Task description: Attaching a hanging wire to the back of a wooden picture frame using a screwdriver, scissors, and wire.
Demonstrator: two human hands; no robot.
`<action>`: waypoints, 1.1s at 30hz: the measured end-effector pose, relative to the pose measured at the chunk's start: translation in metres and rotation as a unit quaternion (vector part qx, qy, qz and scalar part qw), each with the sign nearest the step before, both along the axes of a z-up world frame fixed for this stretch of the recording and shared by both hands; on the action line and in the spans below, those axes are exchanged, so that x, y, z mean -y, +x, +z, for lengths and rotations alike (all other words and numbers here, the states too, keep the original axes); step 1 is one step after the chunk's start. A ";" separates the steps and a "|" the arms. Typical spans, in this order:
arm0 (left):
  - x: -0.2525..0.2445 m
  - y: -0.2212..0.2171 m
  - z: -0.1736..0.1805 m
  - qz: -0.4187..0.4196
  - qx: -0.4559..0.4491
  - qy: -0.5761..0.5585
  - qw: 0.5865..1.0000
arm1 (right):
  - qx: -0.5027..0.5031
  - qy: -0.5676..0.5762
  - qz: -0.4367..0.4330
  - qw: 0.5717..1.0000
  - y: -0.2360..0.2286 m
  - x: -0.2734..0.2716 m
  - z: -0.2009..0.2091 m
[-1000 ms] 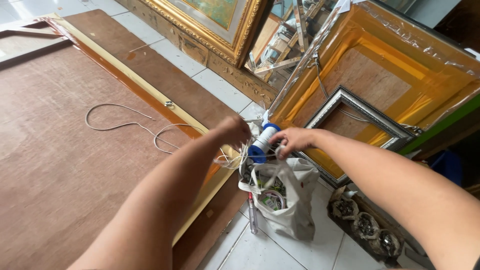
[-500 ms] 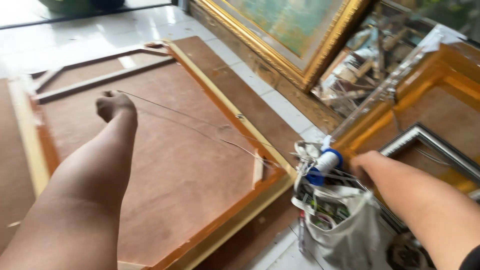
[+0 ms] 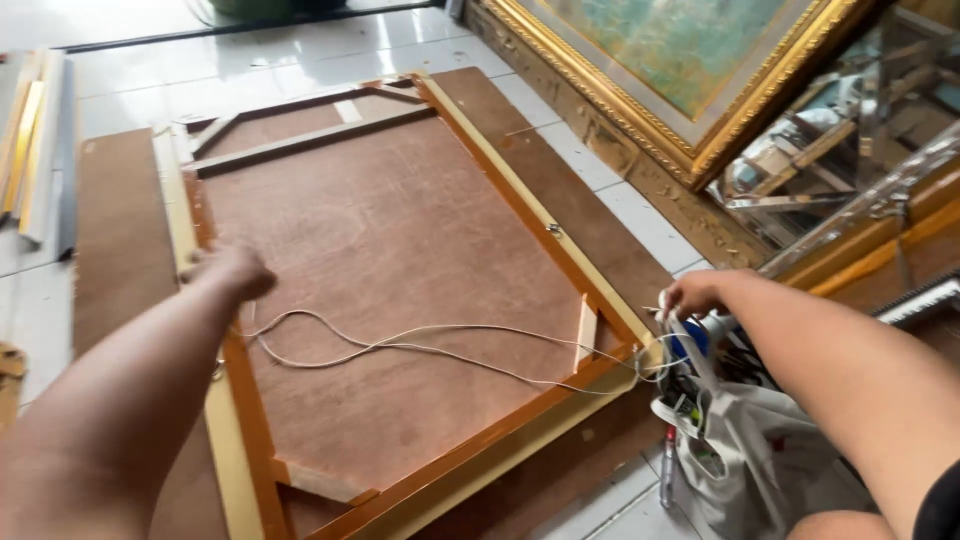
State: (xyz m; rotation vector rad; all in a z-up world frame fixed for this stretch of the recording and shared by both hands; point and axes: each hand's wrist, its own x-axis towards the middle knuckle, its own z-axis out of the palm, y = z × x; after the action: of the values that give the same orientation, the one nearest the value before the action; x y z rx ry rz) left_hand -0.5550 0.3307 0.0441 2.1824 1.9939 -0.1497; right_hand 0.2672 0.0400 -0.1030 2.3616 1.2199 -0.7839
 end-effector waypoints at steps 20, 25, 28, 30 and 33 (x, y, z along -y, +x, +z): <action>0.354 0.545 -0.170 -0.407 0.278 -0.068 0.867 | -0.327 0.156 -0.391 0.846 -0.077 0.141 0.148; 0.265 0.501 -0.126 -0.377 0.283 -0.039 0.881 | -0.377 0.142 -0.440 0.803 -0.080 0.151 0.167; 0.192 0.439 -0.052 -0.388 0.324 -0.148 0.850 | -0.336 0.162 -0.414 0.830 -0.054 0.149 0.145; 0.148 0.402 -0.017 -0.364 0.241 -0.180 0.882 | -0.327 0.171 -0.417 0.831 -0.035 0.143 0.125; 0.060 0.356 -0.012 -0.303 0.223 -0.113 0.919 | -0.310 0.198 -0.381 0.848 -0.019 0.130 0.114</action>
State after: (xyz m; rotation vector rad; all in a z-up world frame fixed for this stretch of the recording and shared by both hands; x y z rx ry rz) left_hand -0.1993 0.2704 0.0321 2.3341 0.9767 0.0368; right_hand 0.2484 -0.0897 0.0112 3.1089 0.6019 -1.8084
